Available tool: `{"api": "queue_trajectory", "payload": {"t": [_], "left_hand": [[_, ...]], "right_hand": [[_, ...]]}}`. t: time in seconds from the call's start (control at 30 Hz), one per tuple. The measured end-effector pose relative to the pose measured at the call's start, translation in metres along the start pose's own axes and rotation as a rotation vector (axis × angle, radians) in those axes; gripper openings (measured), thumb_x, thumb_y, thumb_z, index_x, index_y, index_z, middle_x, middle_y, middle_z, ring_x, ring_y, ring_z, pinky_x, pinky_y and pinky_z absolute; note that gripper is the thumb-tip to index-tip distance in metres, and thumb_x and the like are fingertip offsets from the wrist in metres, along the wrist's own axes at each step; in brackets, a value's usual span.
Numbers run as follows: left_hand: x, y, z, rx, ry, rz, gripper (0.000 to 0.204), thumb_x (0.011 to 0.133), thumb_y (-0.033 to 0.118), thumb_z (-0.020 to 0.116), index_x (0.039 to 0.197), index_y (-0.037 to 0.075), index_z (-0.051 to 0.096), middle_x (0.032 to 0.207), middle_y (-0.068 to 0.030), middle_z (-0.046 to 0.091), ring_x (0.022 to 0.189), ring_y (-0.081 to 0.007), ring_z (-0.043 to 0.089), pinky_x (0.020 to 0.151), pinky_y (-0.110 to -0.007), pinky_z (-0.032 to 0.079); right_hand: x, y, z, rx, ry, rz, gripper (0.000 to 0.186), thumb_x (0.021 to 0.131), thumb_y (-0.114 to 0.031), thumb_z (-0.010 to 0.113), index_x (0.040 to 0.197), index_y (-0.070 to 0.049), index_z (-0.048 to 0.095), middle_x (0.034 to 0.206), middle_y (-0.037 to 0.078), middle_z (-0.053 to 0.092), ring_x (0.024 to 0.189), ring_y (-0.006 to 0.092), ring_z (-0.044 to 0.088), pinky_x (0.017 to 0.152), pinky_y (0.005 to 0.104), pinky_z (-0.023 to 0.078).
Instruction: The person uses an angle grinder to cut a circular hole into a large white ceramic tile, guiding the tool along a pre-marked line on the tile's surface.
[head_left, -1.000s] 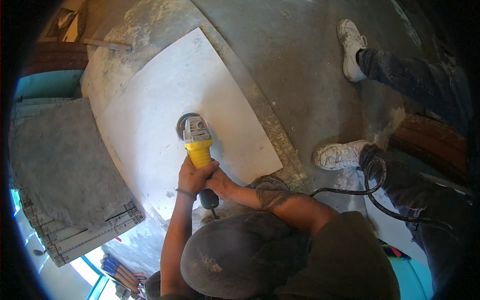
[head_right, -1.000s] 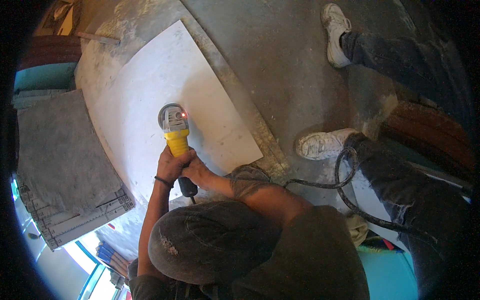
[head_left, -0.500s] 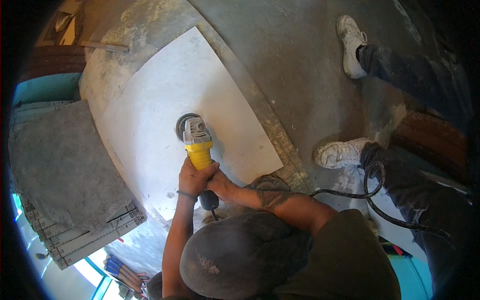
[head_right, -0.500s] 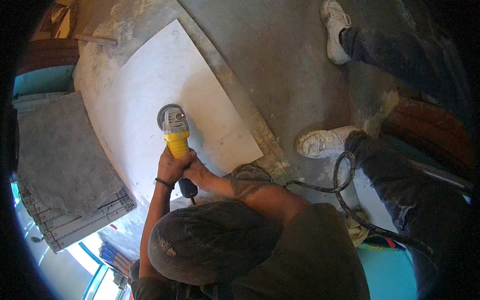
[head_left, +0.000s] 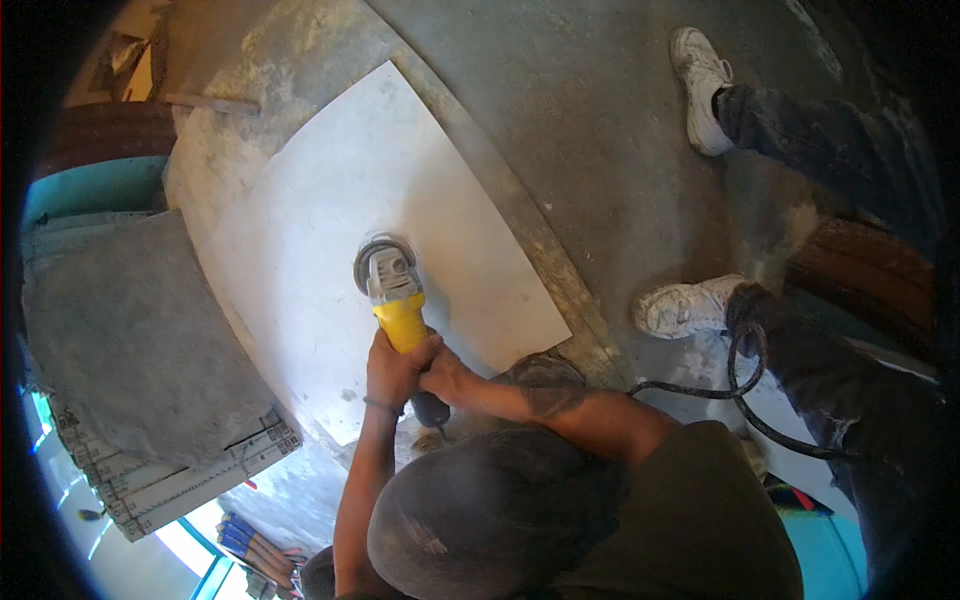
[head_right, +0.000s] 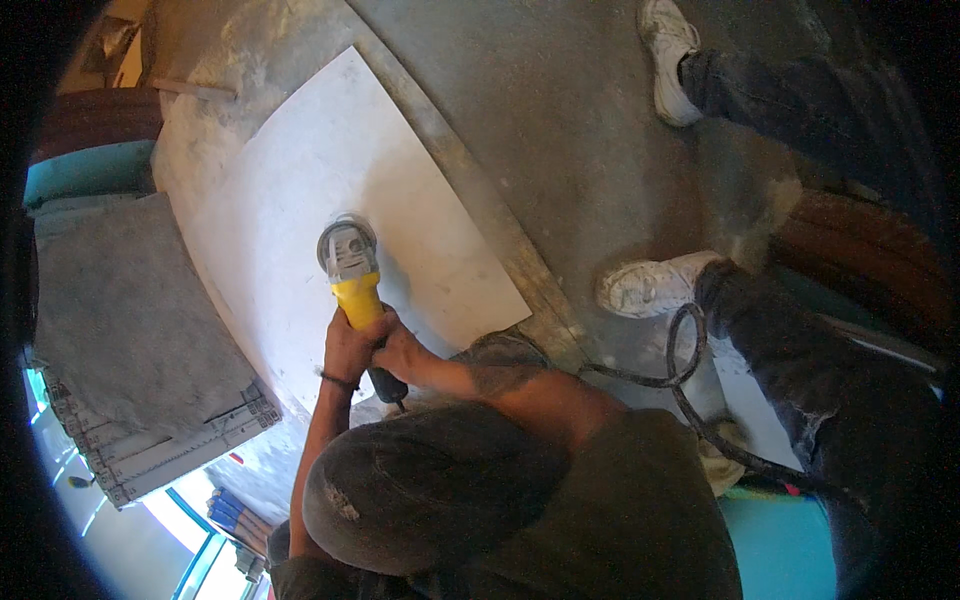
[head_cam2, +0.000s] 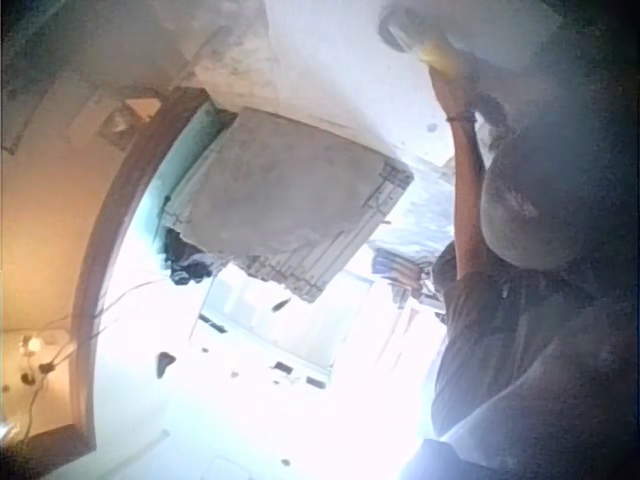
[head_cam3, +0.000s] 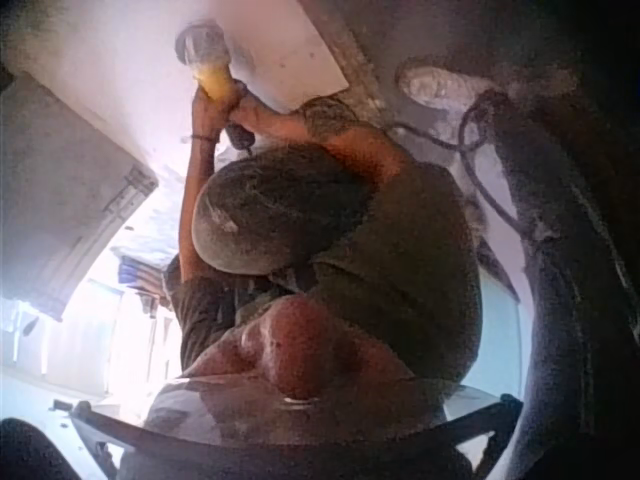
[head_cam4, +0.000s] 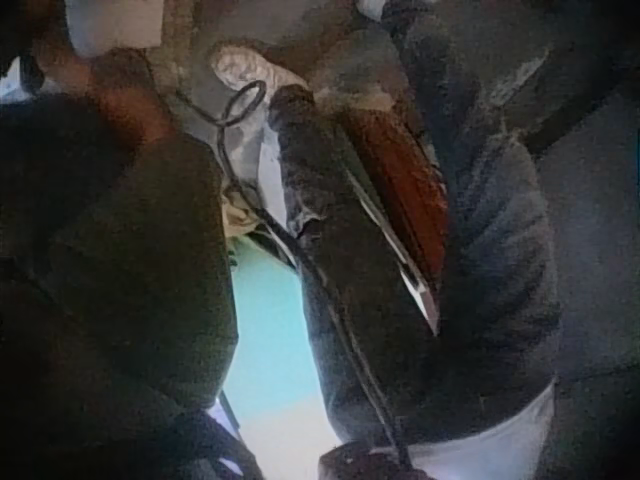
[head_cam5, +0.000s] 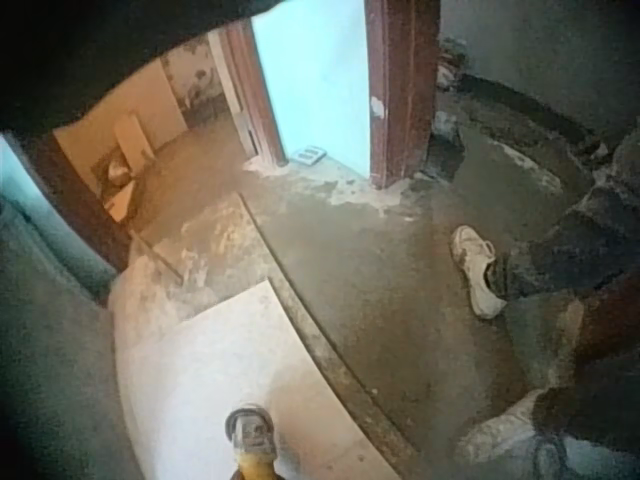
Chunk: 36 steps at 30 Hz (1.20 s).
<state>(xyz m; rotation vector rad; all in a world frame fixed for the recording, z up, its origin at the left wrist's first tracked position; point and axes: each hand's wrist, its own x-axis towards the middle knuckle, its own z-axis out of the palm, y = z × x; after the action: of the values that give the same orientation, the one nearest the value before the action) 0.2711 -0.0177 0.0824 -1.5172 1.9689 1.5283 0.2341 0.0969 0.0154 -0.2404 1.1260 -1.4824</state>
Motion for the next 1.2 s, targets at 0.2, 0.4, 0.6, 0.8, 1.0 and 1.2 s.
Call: {"api": "queue_trajectory", "payload": {"t": [0.2, 0.4, 0.6, 0.8, 1.0, 1.2], "left_hand": [[-0.008, -0.007, -0.001, -0.262, -0.018, 0.007, 0.040, 0.083, 0.018, 0.083, 0.112, -0.001, 0.062, 0.097, -0.0081, 0.071, 0.084, -0.0151, 0.068, 0.076, -0.031, 0.057], [0.001, -0.003, 0.000, -0.284, -0.045, 0.025, 0.042, 0.083, 0.020, 0.084, 0.111, -0.002, 0.063, 0.097, -0.0086, 0.071, 0.084, -0.0153, 0.068, 0.075, -0.031, 0.056], [0.009, 0.000, -0.006, -0.246, -0.072, -0.032, 0.041, 0.083, 0.023, 0.084, 0.111, -0.002, 0.064, 0.096, -0.0082, 0.072, 0.084, -0.0156, 0.069, 0.076, -0.031, 0.056], [0.009, 0.017, -0.005, -0.186, -0.077, -0.067, 0.043, 0.084, 0.028, 0.083, 0.110, -0.002, 0.066, 0.095, -0.0082, 0.072, 0.083, -0.0154, 0.069, 0.076, -0.031, 0.056], [0.018, 0.013, -0.011, -0.205, -0.097, -0.074, 0.042, 0.084, 0.028, 0.083, 0.109, -0.001, 0.066, 0.095, -0.0082, 0.072, 0.083, -0.0152, 0.069, 0.076, -0.031, 0.056], [0.016, 0.017, -0.009, -0.168, -0.093, -0.088, 0.042, 0.084, 0.028, 0.083, 0.109, -0.002, 0.067, 0.095, -0.0082, 0.073, 0.083, -0.0153, 0.069, 0.076, -0.031, 0.056]], "right_hand": [[-0.001, -0.012, 0.003, -0.107, -0.004, -0.080, 0.081, 0.073, -0.012, 0.076, 0.142, -0.001, 0.035, 0.126, 0.018, 0.057, 0.121, 0.0312, 0.057, 0.108, 0.0413, 0.044], [0.003, -0.009, 0.000, -0.211, 0.084, -0.019, 0.078, 0.074, -0.014, 0.077, 0.139, -0.001, 0.036, 0.125, 0.017, 0.057, 0.120, 0.0318, 0.057, 0.106, 0.0411, 0.045], [0.007, -0.015, -0.006, -0.283, 0.016, 0.032, 0.076, 0.076, -0.018, 0.078, 0.137, 0.001, 0.036, 0.121, 0.018, 0.058, 0.113, 0.0298, 0.060, 0.099, 0.0393, 0.049], [0.012, -0.009, -0.002, 0.083, -0.008, 0.017, 0.072, 0.076, -0.017, 0.078, 0.132, 0.004, 0.037, 0.116, 0.018, 0.059, 0.109, 0.0266, 0.061, 0.095, 0.0376, 0.051], [0.015, -0.021, -0.002, 0.069, -0.005, 0.084, 0.073, 0.076, -0.015, 0.077, 0.132, 0.005, 0.036, 0.115, 0.017, 0.059, 0.106, 0.0250, 0.062, 0.092, 0.0370, 0.052], [0.013, -0.023, -0.001, 0.031, 0.033, 0.073, 0.075, 0.077, -0.018, 0.077, 0.134, 0.005, 0.035, 0.115, 0.018, 0.059, 0.107, 0.0257, 0.062, 0.093, 0.0368, 0.052]]}}
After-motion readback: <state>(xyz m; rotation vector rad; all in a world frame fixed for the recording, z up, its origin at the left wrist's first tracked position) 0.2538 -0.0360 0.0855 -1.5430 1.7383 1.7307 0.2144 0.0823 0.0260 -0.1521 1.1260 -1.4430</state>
